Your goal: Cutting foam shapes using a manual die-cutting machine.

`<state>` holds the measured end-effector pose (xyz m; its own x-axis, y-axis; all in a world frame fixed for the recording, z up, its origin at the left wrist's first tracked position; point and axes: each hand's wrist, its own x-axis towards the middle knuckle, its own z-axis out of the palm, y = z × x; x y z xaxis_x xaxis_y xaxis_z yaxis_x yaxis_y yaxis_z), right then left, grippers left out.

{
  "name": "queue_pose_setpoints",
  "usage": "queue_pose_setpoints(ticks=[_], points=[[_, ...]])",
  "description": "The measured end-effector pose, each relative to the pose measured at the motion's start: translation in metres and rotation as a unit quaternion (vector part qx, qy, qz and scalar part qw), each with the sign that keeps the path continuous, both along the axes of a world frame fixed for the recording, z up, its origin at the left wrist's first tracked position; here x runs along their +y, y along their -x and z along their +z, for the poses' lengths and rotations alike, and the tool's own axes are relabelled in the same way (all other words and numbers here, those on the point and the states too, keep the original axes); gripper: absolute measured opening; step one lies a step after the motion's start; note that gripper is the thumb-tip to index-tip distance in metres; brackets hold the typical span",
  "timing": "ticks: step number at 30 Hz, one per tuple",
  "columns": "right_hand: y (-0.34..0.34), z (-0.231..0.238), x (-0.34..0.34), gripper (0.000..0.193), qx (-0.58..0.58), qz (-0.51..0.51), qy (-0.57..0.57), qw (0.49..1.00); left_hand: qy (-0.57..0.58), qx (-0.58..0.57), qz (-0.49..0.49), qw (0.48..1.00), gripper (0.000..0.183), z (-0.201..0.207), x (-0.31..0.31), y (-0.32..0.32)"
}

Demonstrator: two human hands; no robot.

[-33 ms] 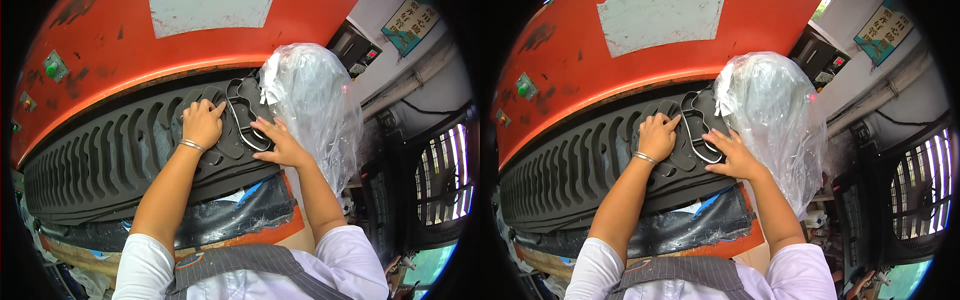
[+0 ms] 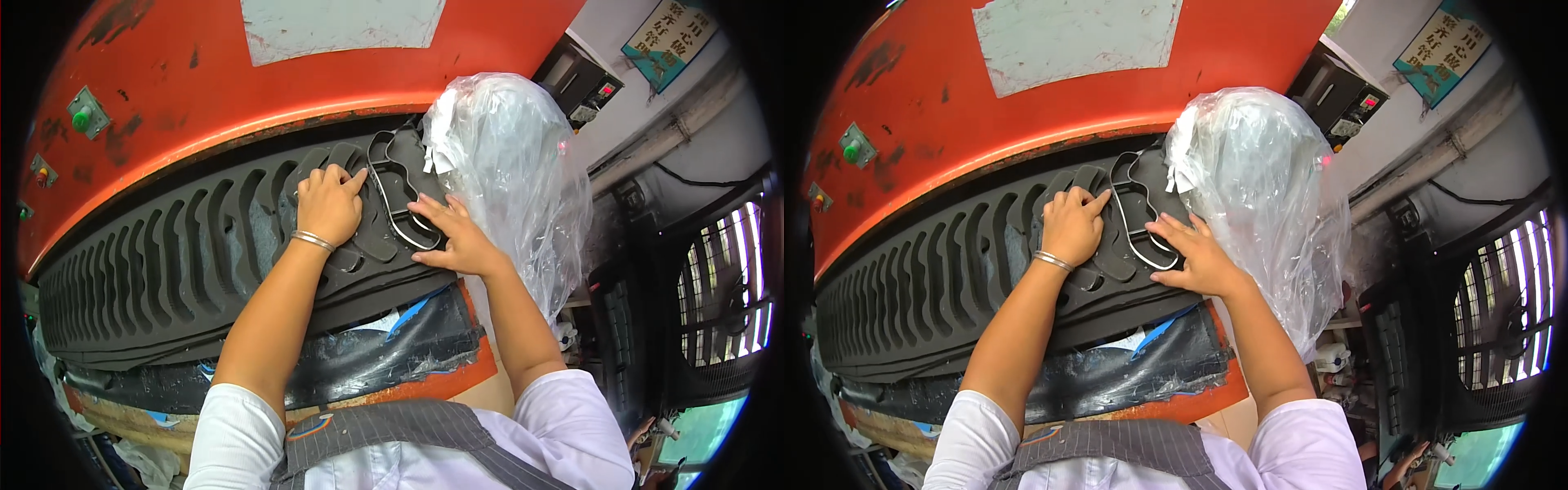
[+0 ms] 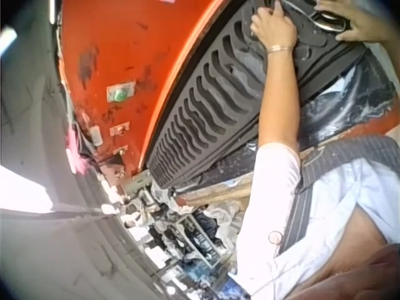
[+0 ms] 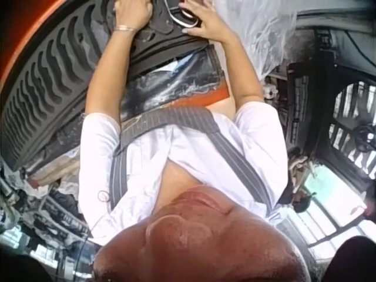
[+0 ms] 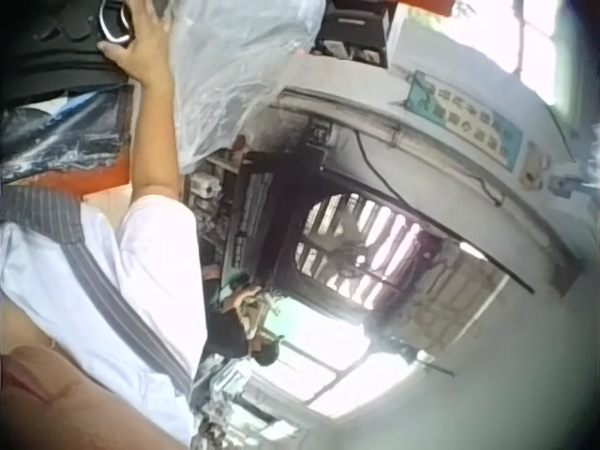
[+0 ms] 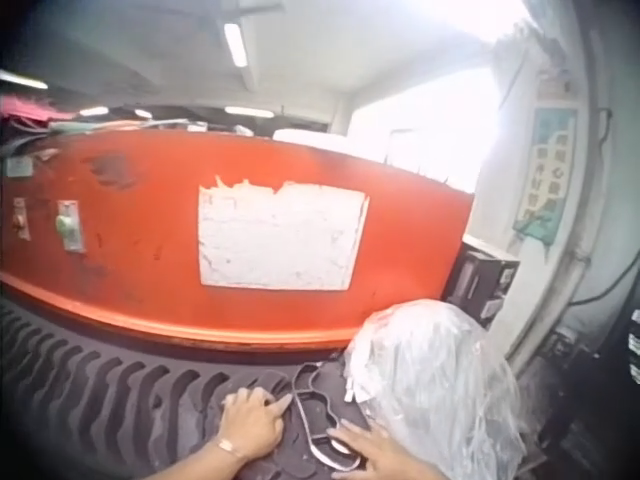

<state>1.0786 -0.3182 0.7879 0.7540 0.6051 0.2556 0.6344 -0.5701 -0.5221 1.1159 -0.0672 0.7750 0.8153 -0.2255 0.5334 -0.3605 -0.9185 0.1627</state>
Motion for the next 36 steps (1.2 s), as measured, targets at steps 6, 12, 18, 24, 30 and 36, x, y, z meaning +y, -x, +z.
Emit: queue_pose_setpoints(ticks=[6, 12, 18, 24, 30, 36], points=[[0.008, -0.012, -0.003, 0.077, -0.013, -0.027, -0.008, 1.0, 0.01, -0.004, -0.01, 1.0, 0.039, 0.004, -0.003, -0.002], [0.02, -0.024, -0.001, 0.067, 0.106, -0.158, -0.375, 0.907, 0.061, 0.101, -0.085, 0.989, 0.035, -0.001, 0.041, 0.009], [0.073, 0.003, 0.052, 0.039, 0.037, -0.237, -0.404, 0.883, 0.306, 0.009, -0.058, 0.95, 0.024, 0.065, 0.193, 0.139], [0.097, 0.085, 0.254, 0.041, -0.094, 0.046, -0.206, 0.973, 0.385, -0.373, 0.243, 0.808, 0.034, 0.078, 0.485, 0.199], [0.121, 0.192, 0.425, 0.041, -0.26, 0.194, -0.336, 0.884, -0.036, -0.491, 0.569, 0.659, 0.062, 0.158, 0.758, 0.34], [0.095, 0.177, 0.438, 0.023, -0.249, 0.094, -0.3, 0.916, 0.211, -0.185, 0.362, 0.889, 0.055, 0.144, 0.727, 0.333]])
